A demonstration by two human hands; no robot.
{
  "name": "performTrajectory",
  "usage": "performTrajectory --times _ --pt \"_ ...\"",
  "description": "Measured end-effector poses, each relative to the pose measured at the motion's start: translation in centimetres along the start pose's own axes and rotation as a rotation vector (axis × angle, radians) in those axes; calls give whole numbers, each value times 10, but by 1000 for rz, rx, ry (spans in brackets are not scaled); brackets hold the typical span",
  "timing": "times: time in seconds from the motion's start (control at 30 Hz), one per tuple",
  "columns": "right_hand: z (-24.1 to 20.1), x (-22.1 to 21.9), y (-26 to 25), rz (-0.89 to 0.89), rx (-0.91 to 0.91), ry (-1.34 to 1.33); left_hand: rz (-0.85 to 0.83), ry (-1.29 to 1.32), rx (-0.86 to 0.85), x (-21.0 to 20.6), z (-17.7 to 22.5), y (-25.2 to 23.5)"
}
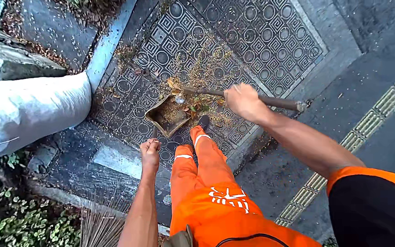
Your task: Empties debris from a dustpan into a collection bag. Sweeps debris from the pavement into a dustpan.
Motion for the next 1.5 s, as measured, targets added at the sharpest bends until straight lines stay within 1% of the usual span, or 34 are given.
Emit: performTrajectory --times 0.07,0.1,0.17,0.23,0.3,0.37,0.43,0.47,0.5,0.57,0.63,0.67,0.7,0.77,0.83,0.9,0.97,1.0,1.03,1.07,1.17,1.23,1.3,1.37,1.43,1.5 --pt "-28 32 -4 84 46 28 -1 12 -2 9 -7 4" --pt "-47 40 -14 122 69 35 -12 0 -10 16 -11 6" --pt "-88 33 -46 166 104 48 -73 -76 -30 31 -14 14" --pt "-122 1 -88 186 129 116 -104 -127 -52 46 -10 24" --pt "-137 -48 -105 129 133 191 -93 -130 -55 60 -5 39" --pt "-137 -88 -92 59 124 255 -76 -131 -39 67 -6 49" --pt "-126 -98 -57 17 159 350 -54 -152 3 62 -19 55" --pt "-119 -88 -38 8 181 322 -41 -160 20 58 -29 56" --pt "-112 -67 -23 -15 179 262 -20 -155 29 53 -37 55" --pt "-106 -15 -6 -19 166 189 26 -87 40 43 -37 55" --pt "-125 24 3 61 209 215 51 -62 46 34 -33 53" --pt "-142 34 2 107 247 224 57 -71 40 31 -32 52" --pt "-162 33 -2 135 283 232 60 -85 36 28 -31 52" --pt "-198 12 -27 145 321 219 56 -117 24 22 -29 51" --pt "-218 -30 -58 115 308 210 53 -144 29 20 -32 53" --pt "-218 -78 -66 74 293 275 47 -179 29 24 -38 55" --pt "-204 -113 -49 72 273 406 45 -158 30 33 -46 61" --pt "-195 -121 -33 69 281 514 50 -127 29 39 -50 63" --pt "-184 -119 -14 48 284 589 55 -89 28 45 -54 64" --pt "-174 -108 4 39 296 593 57 -52 29 50 -57 67" --pt "-154 -47 42 -7 258 399 66 22 17 64 -64 70" --pt "-159 -7 48 33 237 297 66 41 15 69 -65 72" --pt "-176 18 33 101 233 252 68 38 33 69 -65 73" --pt "-198 22 -7 166 225 255 51 20 30 65 -63 72" --pt "-215 1 -59 187 208 296 30 -14 26 59 -60 72" --pt "-216 -34 -90 143 171 311 11 -52 14 53 -58 73"
Point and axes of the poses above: each hand's wrist, its own y-axis away from the middle knuckle, its own x-axis out of the back of the hand, z = x × y, the point moved 10 cm from there along -y, towards the middle knuckle, and after that the axes turned 3 degrees about z, right-handed, at the moved point
